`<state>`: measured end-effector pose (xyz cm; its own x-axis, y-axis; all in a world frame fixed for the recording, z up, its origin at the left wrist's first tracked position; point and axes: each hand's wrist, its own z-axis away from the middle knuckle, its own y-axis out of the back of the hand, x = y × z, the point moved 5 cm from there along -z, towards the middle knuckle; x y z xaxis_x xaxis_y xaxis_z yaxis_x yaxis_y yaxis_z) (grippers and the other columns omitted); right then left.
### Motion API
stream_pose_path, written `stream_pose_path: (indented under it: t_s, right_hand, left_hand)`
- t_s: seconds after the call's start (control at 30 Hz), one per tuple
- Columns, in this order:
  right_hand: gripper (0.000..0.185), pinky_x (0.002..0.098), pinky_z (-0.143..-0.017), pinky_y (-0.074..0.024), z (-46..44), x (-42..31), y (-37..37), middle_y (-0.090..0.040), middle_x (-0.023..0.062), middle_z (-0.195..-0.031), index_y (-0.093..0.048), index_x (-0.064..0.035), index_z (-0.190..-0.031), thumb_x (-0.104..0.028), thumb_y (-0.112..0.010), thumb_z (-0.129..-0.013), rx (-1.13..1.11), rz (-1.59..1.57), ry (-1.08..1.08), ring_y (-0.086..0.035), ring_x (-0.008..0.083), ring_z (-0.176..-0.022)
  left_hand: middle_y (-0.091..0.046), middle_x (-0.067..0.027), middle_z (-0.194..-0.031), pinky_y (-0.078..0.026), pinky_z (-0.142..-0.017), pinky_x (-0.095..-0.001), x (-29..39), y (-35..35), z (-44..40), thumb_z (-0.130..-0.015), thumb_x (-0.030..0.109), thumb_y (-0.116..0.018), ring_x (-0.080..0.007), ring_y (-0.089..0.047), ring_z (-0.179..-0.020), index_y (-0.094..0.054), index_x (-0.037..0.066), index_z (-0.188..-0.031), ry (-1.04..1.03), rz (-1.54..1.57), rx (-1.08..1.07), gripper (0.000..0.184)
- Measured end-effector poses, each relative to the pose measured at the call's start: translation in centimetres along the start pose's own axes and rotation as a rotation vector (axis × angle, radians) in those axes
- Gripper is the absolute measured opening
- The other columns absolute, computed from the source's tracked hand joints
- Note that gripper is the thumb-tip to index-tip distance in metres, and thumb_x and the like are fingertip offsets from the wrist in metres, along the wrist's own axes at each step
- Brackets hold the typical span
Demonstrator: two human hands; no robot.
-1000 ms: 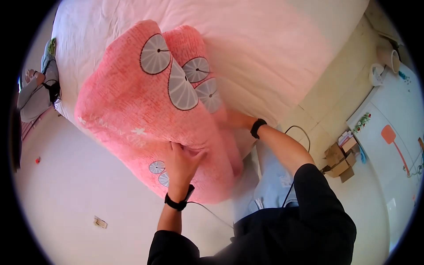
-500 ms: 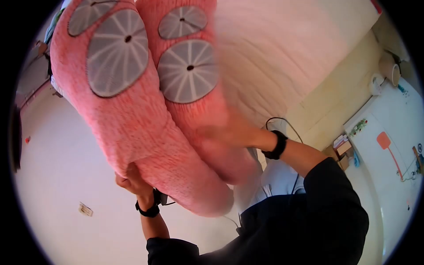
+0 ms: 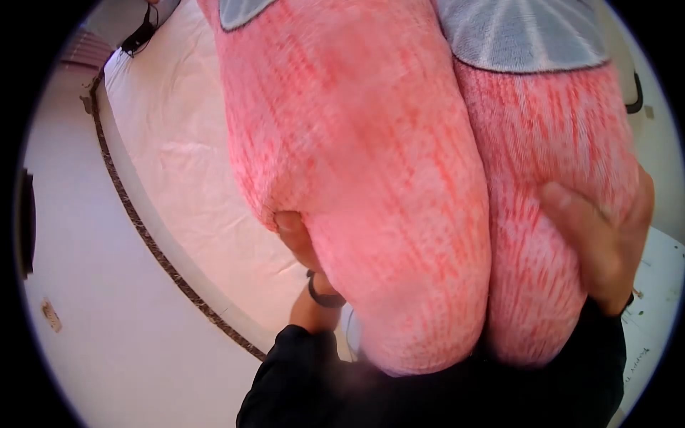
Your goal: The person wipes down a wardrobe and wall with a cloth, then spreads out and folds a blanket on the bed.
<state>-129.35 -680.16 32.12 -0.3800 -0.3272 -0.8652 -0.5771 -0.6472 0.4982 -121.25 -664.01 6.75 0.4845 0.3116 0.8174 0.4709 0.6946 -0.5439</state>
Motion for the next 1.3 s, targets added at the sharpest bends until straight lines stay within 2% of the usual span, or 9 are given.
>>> stream_pose_path:
  t_s: [0.2, 0.33, 0.43, 0.5, 0.67, 0.9, 1.1, 1.2, 1.3]
  right_hand:
    - [0.024, 0.0369, -0.060, -0.0473, 3.5, 1.0, -17.3, -0.062, 0.0130, -0.083, -0.059, -0.0025, -0.095, -0.016, -0.064, -0.076, -0.499, 0.560, 0.361, -0.061, 0.0264, -0.072]
    - [0.023, 0.0406, -0.049, -0.0459, 8.7, 16.3, -33.6, -0.058, 0.0137, -0.078, -0.057, -0.0076, -0.090, -0.025, -0.065, -0.077, -0.742, 0.724, 0.366, -0.059, 0.0300, -0.065]
    - [0.031, 0.0426, -0.065, -0.0482, 15.1, 25.8, -41.3, -0.057, 0.0164, -0.100, -0.057, -0.0044, -0.102, -0.022, -0.063, -0.078, -0.831, 0.695, 0.372, -0.058, 0.0310, -0.089]
    - [0.022, 0.0430, -0.075, -0.0474, 17.2, 24.1, -43.6, -0.056, 0.0178, -0.103, -0.059, -0.0033, -0.092, -0.021, -0.063, -0.078, -0.784, 0.604, 0.415, -0.056, 0.0299, -0.092]
    - [0.026, 0.0447, -0.082, -0.0469, 20.0, 18.3, -49.6, -0.057, 0.0182, -0.105, -0.060, 0.0005, -0.095, -0.018, -0.064, -0.077, -0.848, 0.407, 0.272, -0.056, 0.0341, -0.094]
    - [0.030, 0.0399, -0.092, -0.0459, 10.4, 21.1, -37.2, -0.057, 0.0174, -0.115, -0.060, -0.0014, -0.107, -0.015, -0.067, -0.081, -1.057, 0.146, 0.156, -0.055, 0.0346, -0.108]
    - [0.033, 0.0366, -0.095, -0.0437, -0.9, 20.1, -28.0, -0.059, 0.0159, -0.119, -0.059, -0.0007, -0.115, -0.014, -0.063, -0.085, -0.565, 0.379, 0.219, -0.056, 0.0290, -0.112]
    - [0.038, 0.0332, -0.099, -0.0410, -9.6, 23.0, -22.0, -0.059, 0.0136, -0.123, -0.055, 0.0009, -0.123, -0.017, -0.060, -0.089, -0.309, 0.306, -0.061, -0.054, 0.0230, -0.116]
    - [0.040, 0.0310, -0.100, -0.0399, -16.7, 22.7, -19.1, -0.058, 0.0147, -0.125, -0.054, 0.0033, -0.124, -0.016, -0.059, -0.090, -0.172, 0.254, -0.021, -0.052, 0.0214, -0.119]
  left_hand:
    - [-0.049, -0.0119, -0.131, -0.044, -0.092, -0.0396, -7.5, 11.1, 3.2, -0.095, 0.032, -0.047, -0.0245, -0.052, -0.110, -0.040, 0.003, -0.134, 0.098, -0.367, -0.070, 0.049]
    - [-0.048, -0.0118, -0.134, -0.043, -0.094, -0.0403, -13.7, 25.4, 5.7, -0.096, 0.031, -0.046, -0.0251, -0.052, -0.112, -0.038, 0.004, -0.136, 0.284, -0.424, 0.172, 0.049]
    - [-0.046, -0.0114, -0.137, -0.041, -0.097, -0.0408, -18.5, 31.6, 10.3, -0.097, 0.035, -0.042, -0.0241, -0.050, -0.117, -0.037, 0.005, -0.139, 0.429, -0.233, 0.424, 0.052]
    - [-0.045, -0.0110, -0.139, -0.038, -0.100, -0.0411, -19.8, 34.3, 12.5, -0.098, 0.040, -0.038, -0.0229, -0.047, -0.120, -0.036, 0.005, -0.142, 0.506, -0.060, 0.556, 0.056]
    - [-0.040, -0.0138, -0.143, -0.036, -0.103, -0.0397, -10.6, 40.6, 14.0, -0.098, 0.036, -0.041, -0.0248, -0.041, -0.128, -0.031, 0.005, -0.145, 0.251, -0.049, 0.625, 0.058]
    - [-0.028, -0.0217, -0.148, -0.029, -0.109, -0.0359, -1.6, 30.4, -1.9, -0.087, 0.041, -0.063, -0.0318, -0.029, -0.136, -0.016, -0.004, -0.147, -0.145, -0.500, 0.620, 0.088]
    - [-0.027, -0.0266, -0.146, -0.027, -0.111, -0.0402, 6.9, 32.9, -8.7, -0.079, 0.046, -0.072, -0.0377, -0.027, -0.136, -0.019, -0.003, -0.146, -0.202, -0.964, 0.818, 0.099]
    - [-0.034, -0.0260, -0.142, -0.029, -0.110, -0.0416, 9.9, 30.7, -11.8, -0.078, 0.049, -0.072, -0.0398, -0.028, -0.135, -0.033, 0.002, -0.142, -0.289, -1.460, 0.742, 0.089]
    - [-0.049, -0.0243, -0.128, -0.034, -0.104, -0.0446, 7.7, 32.1, -14.7, -0.080, 0.047, -0.070, -0.0404, -0.037, -0.126, -0.055, 0.004, -0.124, -0.402, -1.559, 0.692, 0.063]
